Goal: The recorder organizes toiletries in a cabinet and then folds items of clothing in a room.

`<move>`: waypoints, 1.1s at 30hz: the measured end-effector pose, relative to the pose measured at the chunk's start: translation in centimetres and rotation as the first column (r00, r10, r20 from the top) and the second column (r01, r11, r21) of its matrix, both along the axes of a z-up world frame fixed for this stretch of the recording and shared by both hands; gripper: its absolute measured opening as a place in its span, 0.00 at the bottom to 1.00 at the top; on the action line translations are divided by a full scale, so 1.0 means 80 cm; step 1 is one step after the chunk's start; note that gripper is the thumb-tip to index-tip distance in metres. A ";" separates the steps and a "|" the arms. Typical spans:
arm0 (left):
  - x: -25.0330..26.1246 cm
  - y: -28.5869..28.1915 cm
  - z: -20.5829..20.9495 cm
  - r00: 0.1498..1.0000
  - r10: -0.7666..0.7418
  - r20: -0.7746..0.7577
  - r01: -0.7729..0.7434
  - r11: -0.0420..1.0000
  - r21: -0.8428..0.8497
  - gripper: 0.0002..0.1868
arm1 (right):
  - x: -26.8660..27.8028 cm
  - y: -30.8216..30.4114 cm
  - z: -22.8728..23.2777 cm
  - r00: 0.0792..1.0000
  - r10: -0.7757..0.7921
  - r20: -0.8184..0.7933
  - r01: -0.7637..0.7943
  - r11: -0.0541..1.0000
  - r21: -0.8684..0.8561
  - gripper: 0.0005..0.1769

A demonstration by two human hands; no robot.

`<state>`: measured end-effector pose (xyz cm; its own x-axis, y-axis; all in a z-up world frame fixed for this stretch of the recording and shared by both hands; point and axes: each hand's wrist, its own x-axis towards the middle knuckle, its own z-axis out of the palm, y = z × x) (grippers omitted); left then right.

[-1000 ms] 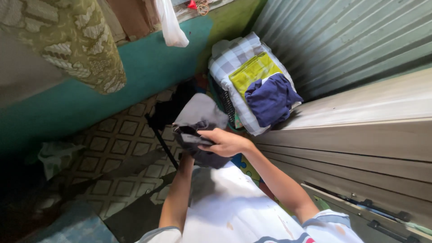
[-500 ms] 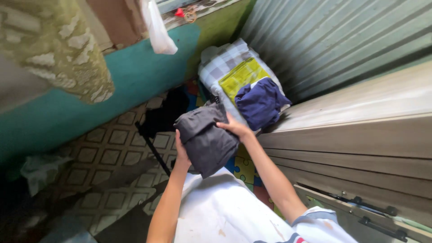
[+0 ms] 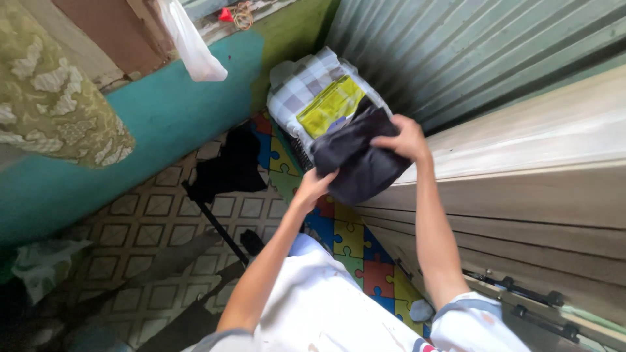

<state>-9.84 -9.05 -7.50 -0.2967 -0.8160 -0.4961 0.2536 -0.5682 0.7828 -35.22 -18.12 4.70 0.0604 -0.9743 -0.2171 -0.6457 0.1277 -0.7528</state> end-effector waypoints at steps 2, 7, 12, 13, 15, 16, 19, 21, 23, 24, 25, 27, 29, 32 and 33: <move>-0.052 -0.015 -0.082 0.989 0.006 0.146 0.003 0.998 -0.057 0.31 | 0.007 -0.011 -0.007 0.956 -0.109 -0.271 0.053 0.977 -0.206 0.40; -0.118 -0.024 -0.253 0.828 0.045 0.559 0.137 0.950 -0.280 0.39 | -0.005 -0.019 -0.187 0.856 -0.342 -0.389 0.140 0.875 -0.463 0.44; -0.051 0.016 -0.241 0.780 -0.127 0.613 0.267 0.953 -0.142 0.27 | 0.035 -0.001 -0.283 0.861 -0.124 -0.493 0.064 0.988 -0.137 0.49; -0.035 0.016 -0.252 0.778 -0.118 0.617 0.250 0.959 -0.131 0.27 | 0.027 -0.009 -0.300 0.867 -0.103 -0.488 0.046 0.991 -0.128 0.49; 0.008 0.041 -0.272 0.784 -0.027 0.620 0.117 0.988 -0.104 0.24 | 0.024 -0.011 -0.339 0.831 -0.020 -0.556 0.086 0.992 0.093 0.46; 0.024 0.052 -0.277 0.781 -0.022 0.624 0.098 0.991 -0.088 0.24 | 0.031 -0.009 -0.334 0.834 0.005 -0.551 0.066 0.992 0.109 0.46; 0.073 0.074 -0.289 0.767 0.052 0.640 -0.028 0.998 -0.048 0.21 | 0.066 -0.003 -0.311 0.845 -0.127 -0.520 0.126 0.991 -0.038 0.42; 0.105 0.080 -0.304 0.759 0.104 0.643 -0.108 0.994 -0.034 0.18 | 0.102 0.013 -0.296 0.887 -0.256 -0.384 0.157 0.950 -0.271 0.28; 0.127 0.070 -0.306 0.770 0.162 0.617 -0.156 0.986 -0.064 0.16 | 0.162 0.026 -0.269 0.941 -0.171 -0.291 0.082 0.952 -0.294 0.20; 0.137 0.073 -0.313 0.784 0.216 0.581 -0.197 0.976 -0.097 0.15 | 0.191 0.040 -0.261 0.975 -0.092 -0.202 0.020 0.943 -0.333 0.13; 0.150 0.071 -0.319 0.785 0.190 0.589 -0.185 0.980 -0.069 0.15 | 0.218 0.050 -0.278 0.975 -0.097 -0.202 0.032 0.952 -0.305 0.13; 0.170 0.054 -0.342 0.807 0.247 0.535 -0.202 0.969 -0.143 0.12 | 0.270 0.060 -0.321 0.994 0.108 -0.009 -0.108 0.984 -0.143 0.10; 0.191 0.048 -0.429 0.824 0.231 0.517 -0.180 0.972 -0.148 0.12 | 0.308 0.062 -0.410 0.990 0.126 0.061 -0.125 0.992 -0.027 0.10; 0.227 0.048 -0.569 0.844 0.211 0.492 -0.172 0.977 -0.124 0.11 | 0.347 0.076 -0.609 0.973 0.186 0.139 -0.208 0.965 0.162 0.07; 0.237 0.053 -0.616 0.849 0.205 0.487 -0.173 0.979 -0.110 0.11 | 0.353 0.089 -0.685 0.962 0.229 0.150 -0.259 0.940 0.224 0.05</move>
